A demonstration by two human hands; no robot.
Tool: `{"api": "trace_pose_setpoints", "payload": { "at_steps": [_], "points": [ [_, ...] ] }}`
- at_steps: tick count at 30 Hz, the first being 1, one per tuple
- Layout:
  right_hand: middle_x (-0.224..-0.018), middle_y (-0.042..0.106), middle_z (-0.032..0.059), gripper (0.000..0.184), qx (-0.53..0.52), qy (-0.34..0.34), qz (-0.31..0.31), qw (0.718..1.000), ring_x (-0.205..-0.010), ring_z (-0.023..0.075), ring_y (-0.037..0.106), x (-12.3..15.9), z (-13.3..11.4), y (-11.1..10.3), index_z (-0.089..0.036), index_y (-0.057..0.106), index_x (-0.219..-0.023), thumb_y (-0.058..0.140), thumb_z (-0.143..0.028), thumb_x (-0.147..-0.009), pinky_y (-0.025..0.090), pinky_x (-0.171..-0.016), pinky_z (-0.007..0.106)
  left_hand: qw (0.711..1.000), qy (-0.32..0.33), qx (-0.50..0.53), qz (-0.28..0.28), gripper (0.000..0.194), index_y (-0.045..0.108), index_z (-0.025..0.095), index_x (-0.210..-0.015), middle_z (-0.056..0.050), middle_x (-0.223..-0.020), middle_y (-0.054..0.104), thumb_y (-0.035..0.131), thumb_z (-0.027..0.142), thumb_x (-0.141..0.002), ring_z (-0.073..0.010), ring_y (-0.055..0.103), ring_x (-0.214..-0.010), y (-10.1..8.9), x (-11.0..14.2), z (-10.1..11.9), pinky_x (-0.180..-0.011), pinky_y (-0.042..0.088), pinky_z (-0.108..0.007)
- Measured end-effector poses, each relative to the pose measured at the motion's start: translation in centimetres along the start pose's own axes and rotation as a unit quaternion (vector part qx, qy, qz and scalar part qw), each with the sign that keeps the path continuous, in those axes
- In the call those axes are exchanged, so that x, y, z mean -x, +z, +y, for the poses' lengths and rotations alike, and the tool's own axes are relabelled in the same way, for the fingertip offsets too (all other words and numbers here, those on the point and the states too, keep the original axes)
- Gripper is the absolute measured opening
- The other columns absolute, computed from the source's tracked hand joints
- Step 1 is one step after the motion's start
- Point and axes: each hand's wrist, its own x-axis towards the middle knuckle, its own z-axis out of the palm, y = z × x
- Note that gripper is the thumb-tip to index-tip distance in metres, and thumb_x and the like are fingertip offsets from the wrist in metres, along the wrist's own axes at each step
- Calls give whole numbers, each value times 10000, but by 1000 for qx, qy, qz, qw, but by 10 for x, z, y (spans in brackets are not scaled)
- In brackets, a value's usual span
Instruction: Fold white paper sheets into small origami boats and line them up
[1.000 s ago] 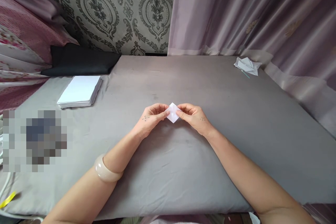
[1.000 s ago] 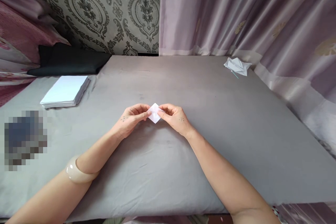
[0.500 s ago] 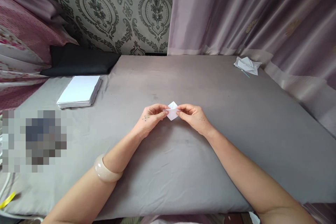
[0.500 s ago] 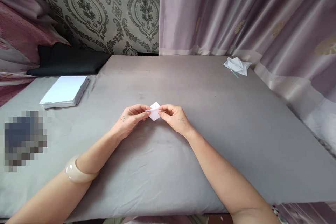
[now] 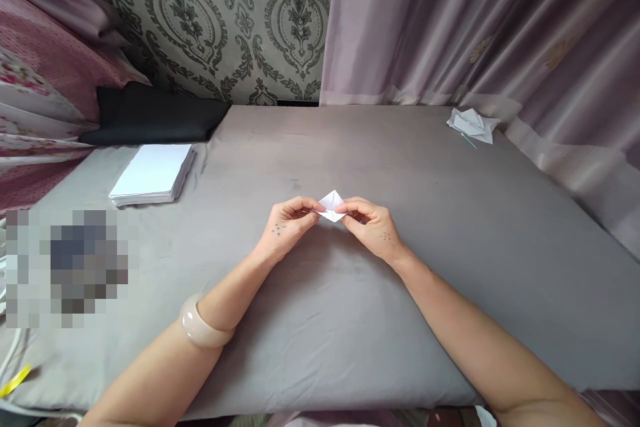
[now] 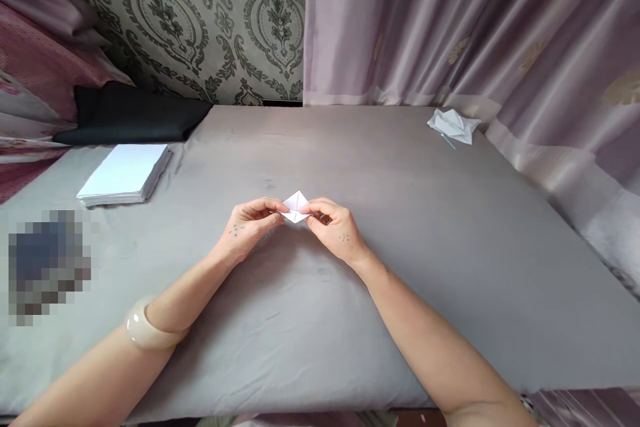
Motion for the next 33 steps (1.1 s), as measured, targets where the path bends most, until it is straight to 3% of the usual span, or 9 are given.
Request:
{"api": "trace_pose_setpoints", "payload": {
  "at_steps": [11,18,26,31,33],
  "points": [
    [-889,676,24,98,40,-28,20,999,-734,140,586,0,-2,0,-242,713,-847,646,-309,-822,460,-616,280,1000,9,-13,-10,179,700,174,-860,-45,-864,689,700,293,-727,-157,605,-781,0,1,-3,-702,457,-265],
    [-868,684,24,116,30,-14,33,999,-755,145,602,1,-4,1,-220,705,-835,644,-318,-823,477,-661,276,1000,-10,-21,-5,246,702,156,-844,-30,-746,656,721,373,-729,-135,567,-688,1,1,3,-663,451,-254],
    [-786,696,14,188,5,61,40,997,-688,133,608,-1,0,2,-191,698,-866,654,-361,-798,487,-653,267,1000,-18,-17,-8,259,684,145,-858,-28,-775,659,697,381,-753,-118,564,-676,4,1,4,-643,458,-235],
    [-832,719,28,346,-28,116,30,992,-682,134,622,-4,0,2,-179,632,-1086,648,-358,-791,501,-612,264,999,-34,-1,-2,424,601,155,-1109,-28,-806,676,697,365,-753,-121,576,-680,2,-1,-2,-640,462,-243],
    [-857,728,36,387,-24,136,23,990,-712,142,640,-6,3,1,-177,612,-1129,652,-350,-786,509,-638,273,999,-44,-21,-8,433,589,154,-1121,-42,-838,692,690,367,-757,-132,592,-709,0,-2,-5,-644,454,-244]
  ]
}}
